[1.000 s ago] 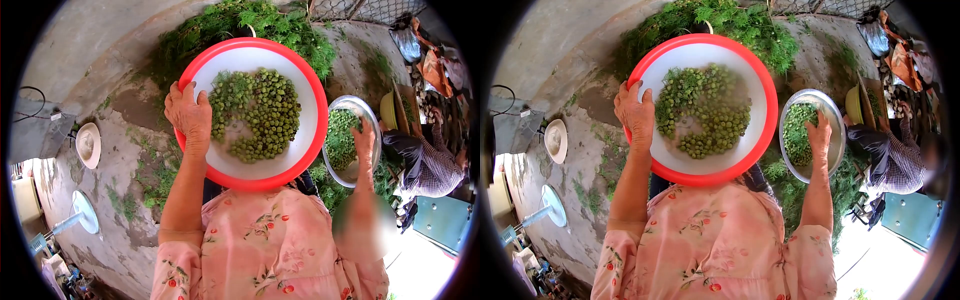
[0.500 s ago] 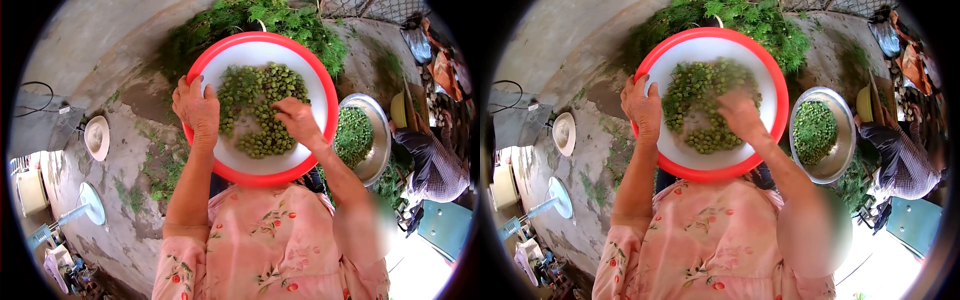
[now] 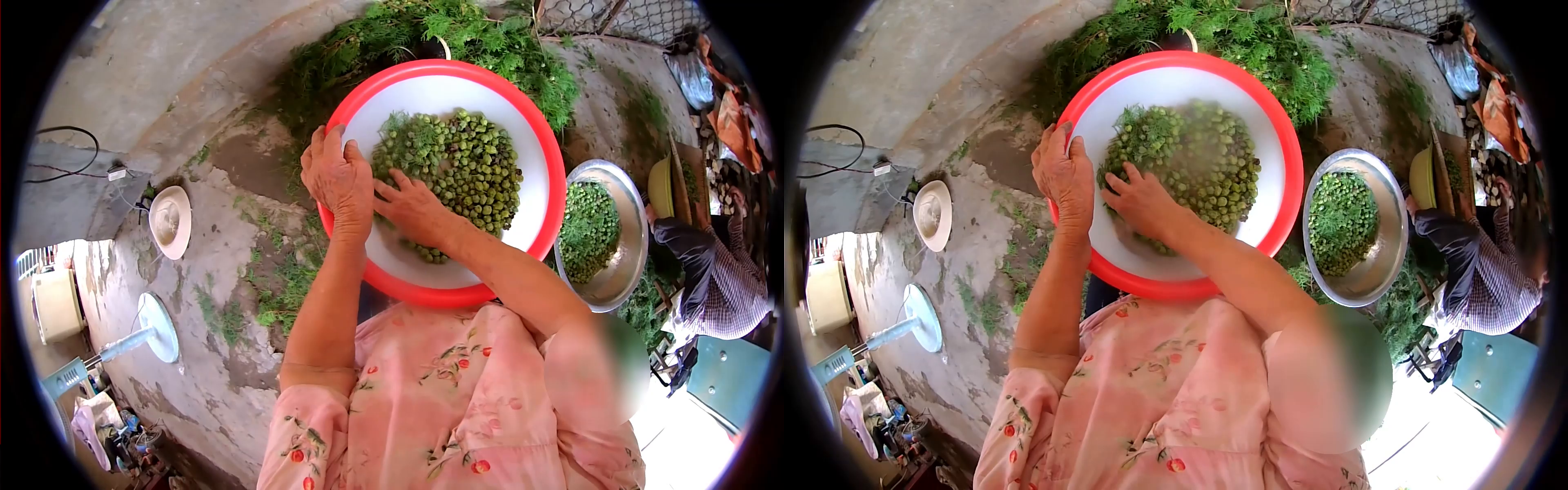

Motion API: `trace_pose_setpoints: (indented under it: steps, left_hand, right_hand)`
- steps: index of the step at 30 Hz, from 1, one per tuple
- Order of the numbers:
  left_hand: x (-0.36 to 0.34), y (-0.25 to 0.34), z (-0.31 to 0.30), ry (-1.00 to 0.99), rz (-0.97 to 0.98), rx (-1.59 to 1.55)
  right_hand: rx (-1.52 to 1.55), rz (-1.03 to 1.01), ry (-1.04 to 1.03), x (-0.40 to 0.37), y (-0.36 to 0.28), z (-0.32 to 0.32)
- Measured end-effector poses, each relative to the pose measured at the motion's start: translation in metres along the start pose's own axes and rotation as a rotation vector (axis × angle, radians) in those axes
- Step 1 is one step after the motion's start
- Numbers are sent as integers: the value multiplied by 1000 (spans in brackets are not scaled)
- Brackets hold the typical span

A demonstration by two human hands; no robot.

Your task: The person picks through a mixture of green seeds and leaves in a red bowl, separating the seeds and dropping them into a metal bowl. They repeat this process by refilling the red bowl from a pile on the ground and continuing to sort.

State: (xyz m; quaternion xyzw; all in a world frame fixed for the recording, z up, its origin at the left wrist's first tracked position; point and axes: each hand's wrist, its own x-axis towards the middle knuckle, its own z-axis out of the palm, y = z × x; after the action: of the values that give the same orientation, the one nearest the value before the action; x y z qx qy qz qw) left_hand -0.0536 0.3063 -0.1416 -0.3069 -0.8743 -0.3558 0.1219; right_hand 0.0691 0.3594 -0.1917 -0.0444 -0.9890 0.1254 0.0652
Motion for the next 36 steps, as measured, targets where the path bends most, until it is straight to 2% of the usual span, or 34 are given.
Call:
trace_pose_setpoints:
  steps: [1,4,7,10,13,16,20,23,26,29,33,36]
  left_hand:
    - [0,1,0,5,-1,-9]
    - [1,4,-3,30,-1,-17]
    - [-1,5,-2,51,6,-10]
    - [-1,3,-1,43,7,-26]
    - [-1,3,-1,41,8,-30]
    - [-1,5,-3,42,7,-23]
    - [-1,8,-6,32,-15,-1]
    - [0,6,-4,20,-27,10]
    - [0,4,-4,11,-26,14]
    - [0,5,-4,9,-31,15]
    - [0,6,-5,4,-32,17]
    - [0,4,-3,15,-11,4]
  right_hand:
    - [-8,-9,19,-6,0,3]
    - [167,-7,-227,-35,4,-21]
    - [242,-45,-306,-54,21,-44]
    - [256,54,-236,-54,33,-47]
    - [358,237,-146,-36,34,-43]
    - [437,255,31,-25,26,-23]
    - [350,210,13,-21,6,-5]
    - [440,321,-45,-21,0,-9]
    - [565,410,28,-23,13,-15]
    - [584,444,-84,-32,30,-32]
    - [445,545,33,-36,42,-28]
    - [455,477,-14,-22,29,-25]
